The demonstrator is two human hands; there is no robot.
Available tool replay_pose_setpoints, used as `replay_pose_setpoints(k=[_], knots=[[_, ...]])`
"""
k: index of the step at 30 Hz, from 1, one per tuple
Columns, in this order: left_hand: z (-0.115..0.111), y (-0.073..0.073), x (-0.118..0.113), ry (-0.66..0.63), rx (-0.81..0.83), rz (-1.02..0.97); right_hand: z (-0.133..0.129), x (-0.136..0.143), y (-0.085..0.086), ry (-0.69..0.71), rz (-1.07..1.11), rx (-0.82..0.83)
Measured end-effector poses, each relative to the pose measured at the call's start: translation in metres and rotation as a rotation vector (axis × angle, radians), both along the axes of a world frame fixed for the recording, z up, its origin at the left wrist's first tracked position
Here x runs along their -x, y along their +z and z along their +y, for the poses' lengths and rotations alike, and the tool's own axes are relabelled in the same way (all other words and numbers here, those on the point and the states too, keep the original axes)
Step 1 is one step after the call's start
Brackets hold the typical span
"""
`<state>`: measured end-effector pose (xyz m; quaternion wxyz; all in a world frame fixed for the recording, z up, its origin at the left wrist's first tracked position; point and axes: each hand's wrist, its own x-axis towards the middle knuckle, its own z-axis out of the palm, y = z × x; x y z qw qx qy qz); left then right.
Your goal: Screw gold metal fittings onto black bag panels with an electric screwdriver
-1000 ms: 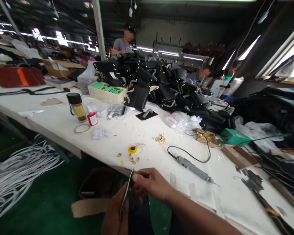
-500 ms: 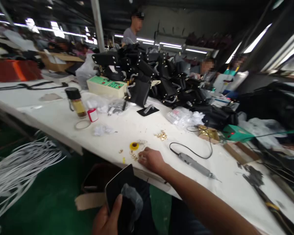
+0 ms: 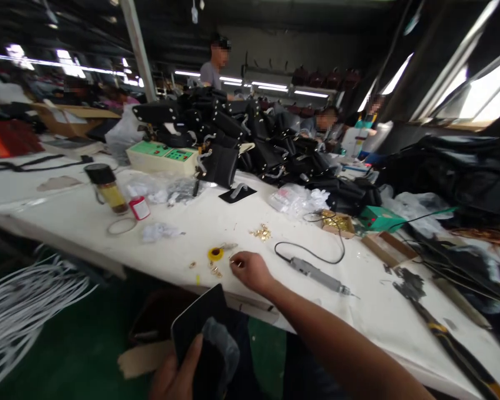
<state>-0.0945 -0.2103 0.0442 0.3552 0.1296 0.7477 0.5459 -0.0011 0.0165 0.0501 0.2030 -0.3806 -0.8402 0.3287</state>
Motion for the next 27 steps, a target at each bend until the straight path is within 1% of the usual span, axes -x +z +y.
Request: replay_pose_setpoints(k=[1,2,3,4,5,6,7,8,10,13,16,20,27], knots=[[-0.001,0.005,-0.005,0.007,0.009,-0.009,-0.01,-0.009,0.004,0.0,0.057,0.062],[-0.002,0.009,-0.009,-0.013,-0.013,-0.031,-0.021,-0.02,0.009,-0.003,0.108,0.127],[-0.002,0.01,-0.013,-0.051,-0.098,-0.063,-0.032,-0.031,0.014,-0.022,0.184,0.201],[-0.002,0.011,-0.017,-0.065,-0.169,-0.081,-0.043,-0.042,0.018,-0.082,0.343,0.328],[-0.001,0.012,-0.021,-0.074,-0.216,-0.098,-0.053,-0.053,0.023,-0.11,0.447,0.438],[0.0,0.012,-0.025,-0.096,-0.23,-0.114,-0.063,-0.063,0.027,-0.111,0.496,0.518],[0.001,0.014,-0.029,-0.092,-0.234,-0.102,-0.073,-0.072,0.031,-0.112,0.537,0.57],[0.003,0.016,-0.033,-0.106,-0.228,-0.082,-0.082,-0.079,0.034,-0.104,0.553,0.588],[0.005,0.021,-0.042,-0.14,-0.214,-0.011,-0.098,-0.09,0.037,-0.081,0.552,0.545],[0.008,0.03,-0.054,-0.198,-0.215,0.092,-0.108,-0.095,0.037,-0.065,0.543,0.394],[0.011,0.038,-0.063,-0.23,-0.224,0.154,-0.107,-0.097,0.036,-0.039,0.543,0.275],[0.011,0.045,-0.071,-0.254,-0.231,0.25,-0.105,-0.102,0.036,-0.046,0.522,0.213],[0.009,0.047,-0.077,-0.305,-0.237,0.424,-0.105,-0.115,0.037,-0.032,0.473,0.088]])
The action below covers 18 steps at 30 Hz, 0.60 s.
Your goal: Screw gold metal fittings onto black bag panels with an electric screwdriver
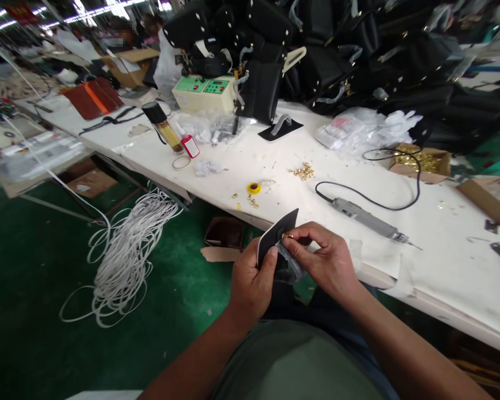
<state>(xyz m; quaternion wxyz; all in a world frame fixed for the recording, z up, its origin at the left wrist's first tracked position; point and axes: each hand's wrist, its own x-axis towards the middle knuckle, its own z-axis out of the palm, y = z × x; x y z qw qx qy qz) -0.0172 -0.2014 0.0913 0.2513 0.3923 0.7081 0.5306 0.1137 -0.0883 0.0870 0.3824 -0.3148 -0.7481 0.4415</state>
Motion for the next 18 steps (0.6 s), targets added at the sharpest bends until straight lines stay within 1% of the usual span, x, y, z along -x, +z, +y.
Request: replay_pose_setpoints(k=[7,12,15,18], knots=[[0.0018,0.0015,-0.0035,-0.029,-0.019,0.023,-0.007,0.0,0.0041,-0.02,0.019,-0.116],[0.0005,-0.001,-0.0058,-0.085,-0.1,0.133,-0.0071,-0.001,0.0009,-0.013,0.013,-0.193],[0.0003,-0.0034,-0.0059,-0.135,-0.146,0.173,-0.0053,-0.0015,0.001,0.007,0.038,-0.145],[0.0007,-0.0058,-0.0066,-0.139,-0.167,0.174,-0.0047,-0.0005,0.0041,0.017,0.057,0.025]])
